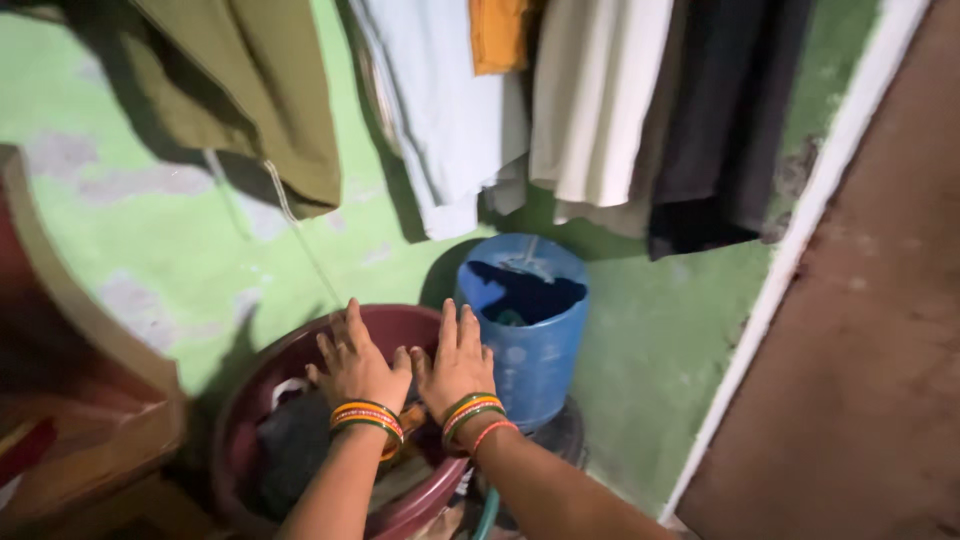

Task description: The person folds several clothes on a bed and then transfers them to a bucket.

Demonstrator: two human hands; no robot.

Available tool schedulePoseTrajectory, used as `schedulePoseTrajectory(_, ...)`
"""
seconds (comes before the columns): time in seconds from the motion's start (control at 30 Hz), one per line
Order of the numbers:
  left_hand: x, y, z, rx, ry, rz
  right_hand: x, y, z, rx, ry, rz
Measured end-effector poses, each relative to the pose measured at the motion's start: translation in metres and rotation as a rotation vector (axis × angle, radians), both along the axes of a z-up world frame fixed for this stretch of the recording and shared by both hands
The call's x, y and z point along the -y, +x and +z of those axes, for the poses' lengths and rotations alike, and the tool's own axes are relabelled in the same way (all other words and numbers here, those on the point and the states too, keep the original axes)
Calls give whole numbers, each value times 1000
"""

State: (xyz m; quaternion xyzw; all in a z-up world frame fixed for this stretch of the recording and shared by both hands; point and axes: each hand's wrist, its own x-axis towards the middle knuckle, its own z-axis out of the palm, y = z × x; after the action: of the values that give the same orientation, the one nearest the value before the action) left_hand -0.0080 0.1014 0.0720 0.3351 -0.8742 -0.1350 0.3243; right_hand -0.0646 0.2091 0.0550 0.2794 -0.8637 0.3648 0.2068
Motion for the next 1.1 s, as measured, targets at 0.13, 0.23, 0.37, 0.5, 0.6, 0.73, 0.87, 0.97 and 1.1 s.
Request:
schedulePoseTrajectory(0.13, -41, -20, 13, 26, -1, -91, -48, -10, 12, 71, 4, -72)
schedulePoseTrajectory(0.23, -79, -40, 20, 35, 4, -175, -92, -23, 21, 58, -24, -155)
schedulePoseTrajectory(0.37, -135, -61, 18, 12, 11, -291, -154, -32, 29, 105, -24, -290)
schedulePoseTrajectory(0.5, -201, -76, 14, 33, 4, -412, -226, -35, 26, 118, -54, -400)
schedulePoseTrajectory(0.6, -254, -78, 13, 60, 19, -501, -281, -34, 19, 138, -12, -495)
schedulePoseTrajectory(0.73, -328, -74, 11, 127, 5, -627, -356, -17, 13, 125, -36, -619)
schedulePoseTrajectory(0.87, -407, -65, 13, 67, 12, -781, -432, 11, 14, 177, -54, -746)
schedulePoseTrajectory(0.97, -460, -59, 16, 94, -8, -868, -486, 29, 17, 167, -66, -851)
schedulePoseTrajectory(1.1, -541, -40, 14, 96, -14, -983, -563, 64, 12, 118, -70, -973)
